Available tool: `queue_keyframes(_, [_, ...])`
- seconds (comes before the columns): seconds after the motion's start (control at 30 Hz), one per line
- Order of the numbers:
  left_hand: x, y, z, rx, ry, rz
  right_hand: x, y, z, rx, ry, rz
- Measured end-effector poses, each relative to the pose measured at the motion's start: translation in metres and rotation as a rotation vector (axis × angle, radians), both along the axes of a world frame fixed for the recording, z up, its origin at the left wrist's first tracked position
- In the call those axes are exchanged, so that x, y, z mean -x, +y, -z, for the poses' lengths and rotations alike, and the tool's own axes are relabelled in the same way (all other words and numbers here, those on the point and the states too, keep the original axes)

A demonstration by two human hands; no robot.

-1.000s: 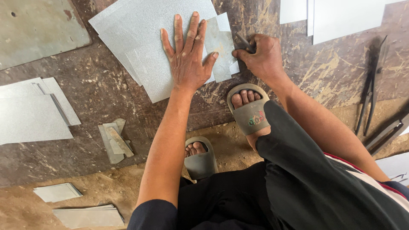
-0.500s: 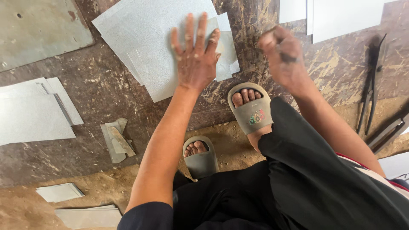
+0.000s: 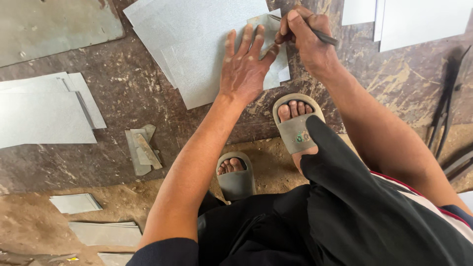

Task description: The person sorts small metal sheet offcuts into a basket on the workbench, then lays flat metal sheets on the bench and traces pattern outlines onto them with a handheld scribe, repositioning and stacking the sheets as they work.

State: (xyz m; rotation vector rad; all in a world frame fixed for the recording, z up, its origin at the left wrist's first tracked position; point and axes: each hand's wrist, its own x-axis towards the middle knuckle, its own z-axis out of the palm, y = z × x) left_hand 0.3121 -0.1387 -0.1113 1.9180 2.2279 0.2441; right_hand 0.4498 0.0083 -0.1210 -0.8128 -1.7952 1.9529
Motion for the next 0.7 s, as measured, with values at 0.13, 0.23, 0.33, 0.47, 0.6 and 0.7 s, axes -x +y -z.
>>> queue_keyframes(0.13, [-0.001,0.0,0.004,-0.001,-0.015,-0.004,0.009,0.012,-0.001,-0.094,-0.035,-0.112])
queue_keyframes(0.23, [-0.004,-0.002,0.017,0.01,0.004,0.003,0.01,0.022,0.007,-0.421,-0.11,-0.26])
queue_keyframes(0.33, [-0.006,-0.004,0.025,-0.004,0.018,-0.041,-0.004,0.017,0.012,-0.627,-0.016,-0.35])
queue_keyframes(0.47, [-0.003,-0.003,0.021,0.023,0.042,-0.035,-0.013,0.005,-0.005,-0.332,-0.115,-0.315])
queue_keyframes(0.6, [-0.003,0.002,0.01,0.063,0.076,-0.043,0.01,0.025,-0.02,-0.2,-0.348,-0.388])
queue_keyframes(0.7, [-0.006,0.003,0.009,0.087,0.095,-0.018,0.032,0.047,-0.003,-0.759,-0.524,-0.719])
